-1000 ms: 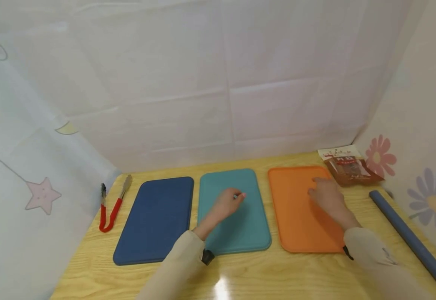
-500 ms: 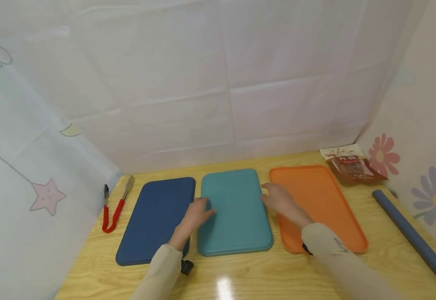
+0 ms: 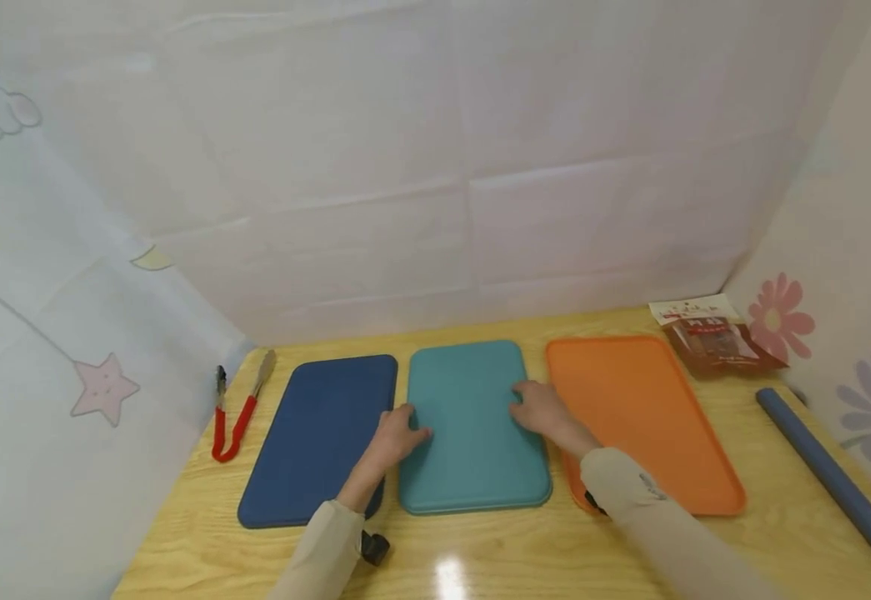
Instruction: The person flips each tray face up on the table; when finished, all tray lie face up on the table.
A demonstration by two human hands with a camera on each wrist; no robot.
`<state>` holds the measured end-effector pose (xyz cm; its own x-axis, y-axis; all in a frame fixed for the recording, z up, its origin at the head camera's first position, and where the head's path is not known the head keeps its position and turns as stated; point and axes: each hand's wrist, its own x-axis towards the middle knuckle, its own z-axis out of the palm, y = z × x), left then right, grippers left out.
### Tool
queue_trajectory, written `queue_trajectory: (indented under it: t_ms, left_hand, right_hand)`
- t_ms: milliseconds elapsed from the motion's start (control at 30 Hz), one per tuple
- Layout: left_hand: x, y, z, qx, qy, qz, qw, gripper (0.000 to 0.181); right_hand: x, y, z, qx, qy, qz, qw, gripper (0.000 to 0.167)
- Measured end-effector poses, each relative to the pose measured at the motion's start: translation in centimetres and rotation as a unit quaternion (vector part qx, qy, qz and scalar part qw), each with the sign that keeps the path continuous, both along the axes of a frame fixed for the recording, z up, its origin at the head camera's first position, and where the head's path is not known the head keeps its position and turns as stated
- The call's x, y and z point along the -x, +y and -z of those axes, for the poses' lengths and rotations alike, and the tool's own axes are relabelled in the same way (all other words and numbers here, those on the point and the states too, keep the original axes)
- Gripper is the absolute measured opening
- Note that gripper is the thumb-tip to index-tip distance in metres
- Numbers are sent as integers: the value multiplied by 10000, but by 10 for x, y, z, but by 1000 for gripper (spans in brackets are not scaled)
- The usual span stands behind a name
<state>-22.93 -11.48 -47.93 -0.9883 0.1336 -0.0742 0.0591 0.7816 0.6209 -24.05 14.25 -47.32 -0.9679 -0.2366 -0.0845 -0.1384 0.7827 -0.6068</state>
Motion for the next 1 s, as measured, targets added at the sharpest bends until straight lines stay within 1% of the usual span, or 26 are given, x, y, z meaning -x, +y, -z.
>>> queue_trajectory:
  t_ms: [167, 333, 433, 500, 633, 667, 700, 767, 867, 933, 1000]
  left_hand:
    - [-3, -1, -2, -282, -228, -61, 9993, 63]
    - [-4, -4, -4, -429, -223, -28, 9988, 63]
    - [-3, -7, -3, -606, -310, -31, 9977, 65]
    - [-3, -9, -3, -781, -391, -34, 9962, 67]
    - [-4, -9, -4, -1115, -536, -34, 9923, 70]
    - [-5, -9, -4, -1201, -572, -42, 9911, 71]
    - [-7, -9, -4, -1225, -589, -27, 9907, 70]
    - [-10, -9, -4, -1160, -564, 72, 9916, 70]
    - [-17, -8, -4, -945, -491, 303, 9938, 68]
    - [-25, -8, -6, -795, -454, 466, 9947, 67]
    - [-36, -8, -9, -688, -459, 581, 9949, 67]
  right_hand:
    - [-2, 5, -1, 751, -227, 346, 9963, 47]
    - [-3, 14, -7, 1340, -203, 595, 9890, 49]
    - [-3, 17, -12, 1633, -278, 692, 9838, 53]
    - [-3, 19, -16, 1743, -354, 682, 9817, 58]
    - [0, 25, -22, 2016, -699, 527, 9755, 71]
    - [0, 26, -23, 2091, -831, 454, 9733, 74]
    - [1, 28, -24, 2219, -1003, 429, 9690, 75]
    - [3, 31, -27, 2401, -1279, 412, 9614, 78]
    - [5, 36, -33, 2551, -1486, 389, 9546, 80]
    - [6, 39, -38, 2611, -1555, 376, 9520, 81]
    - [6, 41, -42, 2681, -1590, 332, 9496, 84]
